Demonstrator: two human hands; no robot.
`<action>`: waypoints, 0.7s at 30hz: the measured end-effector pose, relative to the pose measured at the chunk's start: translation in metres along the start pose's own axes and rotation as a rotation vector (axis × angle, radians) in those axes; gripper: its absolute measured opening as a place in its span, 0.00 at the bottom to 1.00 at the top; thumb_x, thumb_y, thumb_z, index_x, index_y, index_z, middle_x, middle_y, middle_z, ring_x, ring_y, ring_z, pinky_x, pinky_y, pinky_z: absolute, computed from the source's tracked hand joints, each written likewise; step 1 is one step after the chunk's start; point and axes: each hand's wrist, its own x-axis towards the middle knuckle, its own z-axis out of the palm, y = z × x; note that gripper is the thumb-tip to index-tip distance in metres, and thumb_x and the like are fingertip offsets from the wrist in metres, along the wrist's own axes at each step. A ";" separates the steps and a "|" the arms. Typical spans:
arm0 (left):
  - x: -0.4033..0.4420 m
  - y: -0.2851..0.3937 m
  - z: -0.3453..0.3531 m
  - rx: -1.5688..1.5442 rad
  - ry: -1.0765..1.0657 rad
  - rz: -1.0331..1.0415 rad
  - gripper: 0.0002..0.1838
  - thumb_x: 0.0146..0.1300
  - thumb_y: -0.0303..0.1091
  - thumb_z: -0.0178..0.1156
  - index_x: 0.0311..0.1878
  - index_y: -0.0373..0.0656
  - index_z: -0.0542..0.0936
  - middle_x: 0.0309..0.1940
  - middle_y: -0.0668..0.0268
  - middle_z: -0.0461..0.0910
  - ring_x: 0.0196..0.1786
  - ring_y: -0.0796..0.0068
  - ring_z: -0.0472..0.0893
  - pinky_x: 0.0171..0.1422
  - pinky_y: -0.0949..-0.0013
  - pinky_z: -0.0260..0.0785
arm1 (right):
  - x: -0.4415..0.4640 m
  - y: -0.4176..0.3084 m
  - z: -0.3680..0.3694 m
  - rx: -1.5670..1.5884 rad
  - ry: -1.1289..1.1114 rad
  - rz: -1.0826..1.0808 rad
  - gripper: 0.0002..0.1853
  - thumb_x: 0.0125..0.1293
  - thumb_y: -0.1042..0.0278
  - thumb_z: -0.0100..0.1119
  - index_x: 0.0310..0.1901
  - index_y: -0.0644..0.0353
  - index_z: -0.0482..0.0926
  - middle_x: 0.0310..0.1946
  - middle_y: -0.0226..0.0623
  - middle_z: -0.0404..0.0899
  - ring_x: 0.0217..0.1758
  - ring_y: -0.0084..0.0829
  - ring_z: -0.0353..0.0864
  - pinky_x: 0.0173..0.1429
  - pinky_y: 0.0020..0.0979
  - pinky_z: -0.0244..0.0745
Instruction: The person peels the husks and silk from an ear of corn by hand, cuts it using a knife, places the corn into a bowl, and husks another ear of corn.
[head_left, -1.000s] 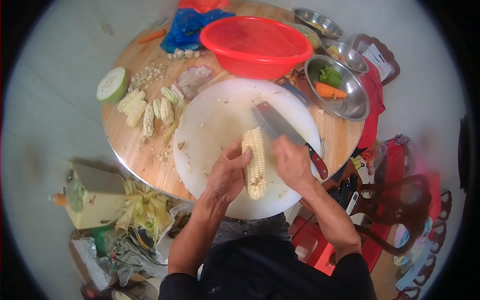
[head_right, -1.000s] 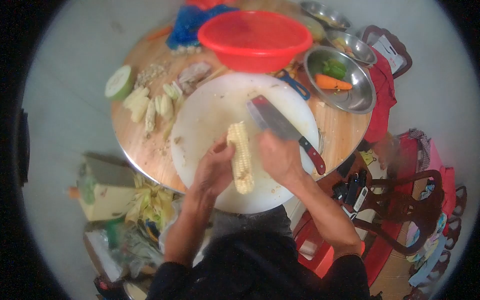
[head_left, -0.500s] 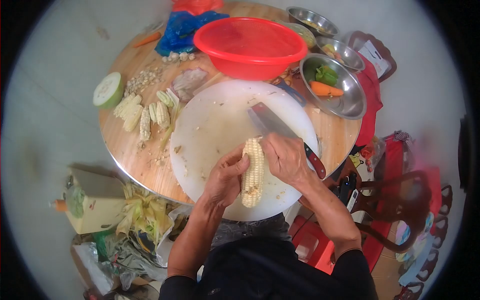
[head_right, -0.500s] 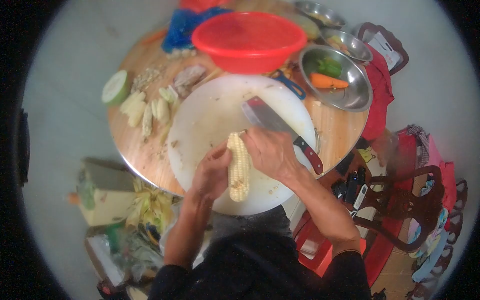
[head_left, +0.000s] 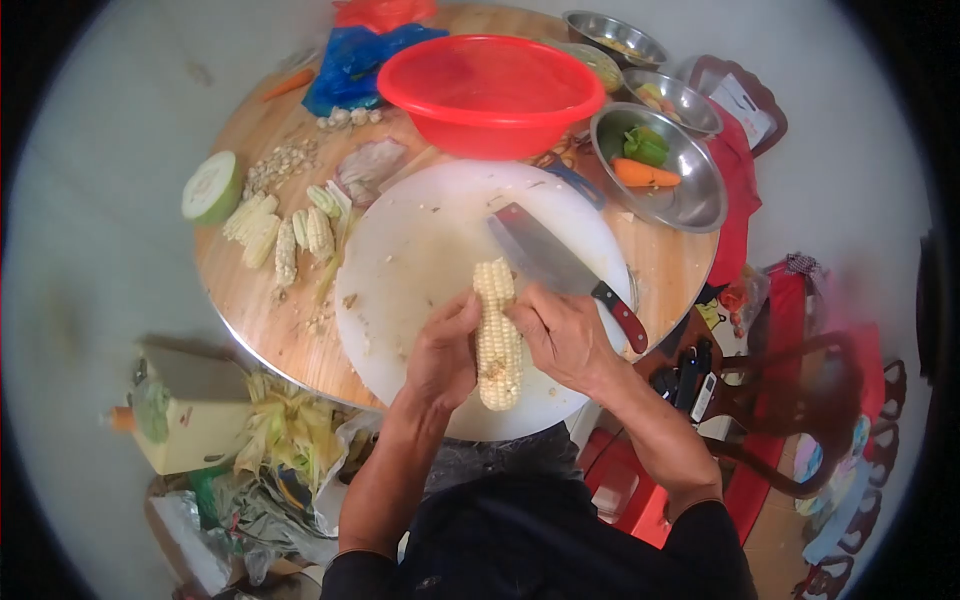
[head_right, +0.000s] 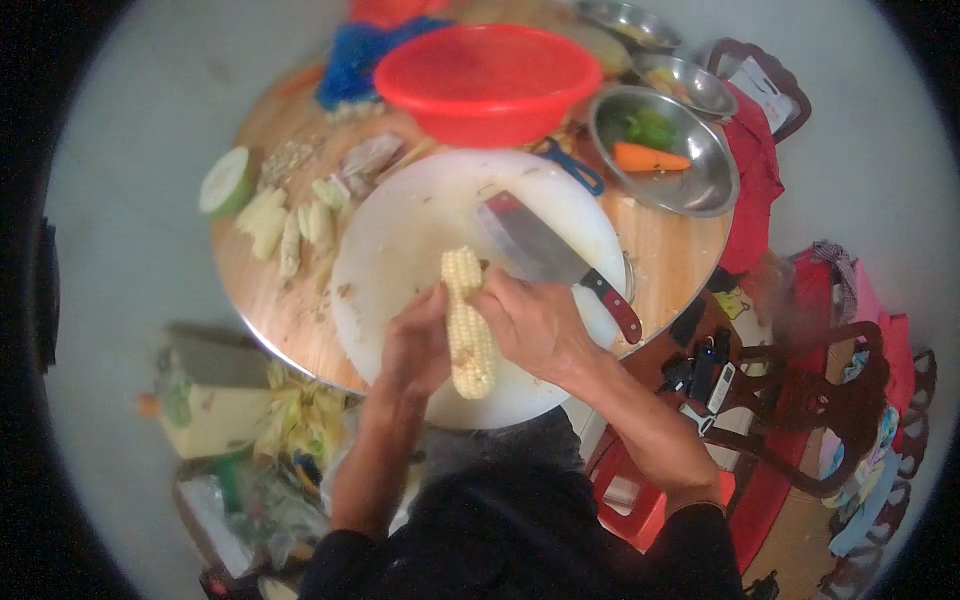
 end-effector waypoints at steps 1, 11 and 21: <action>-0.001 0.000 0.001 0.002 0.016 0.013 0.27 0.76 0.45 0.58 0.69 0.35 0.71 0.55 0.60 0.81 0.55 0.68 0.82 0.63 0.61 0.75 | -0.001 0.001 0.000 -0.065 -0.015 -0.131 0.08 0.70 0.71 0.62 0.34 0.63 0.74 0.22 0.46 0.74 0.23 0.49 0.77 0.28 0.40 0.71; 0.001 0.004 -0.016 -0.069 -0.064 0.034 0.31 0.74 0.42 0.59 0.73 0.33 0.68 0.55 0.53 0.82 0.56 0.56 0.82 0.67 0.52 0.73 | -0.034 0.001 -0.003 0.008 -0.069 0.051 0.05 0.69 0.69 0.62 0.36 0.60 0.77 0.25 0.44 0.79 0.28 0.51 0.82 0.32 0.45 0.76; -0.001 -0.001 -0.013 -0.084 0.000 0.071 0.32 0.75 0.44 0.59 0.72 0.31 0.68 0.54 0.52 0.81 0.57 0.57 0.82 0.67 0.57 0.72 | -0.033 0.021 0.008 -0.029 0.032 0.272 0.07 0.73 0.66 0.58 0.39 0.60 0.78 0.28 0.48 0.81 0.32 0.54 0.82 0.33 0.49 0.75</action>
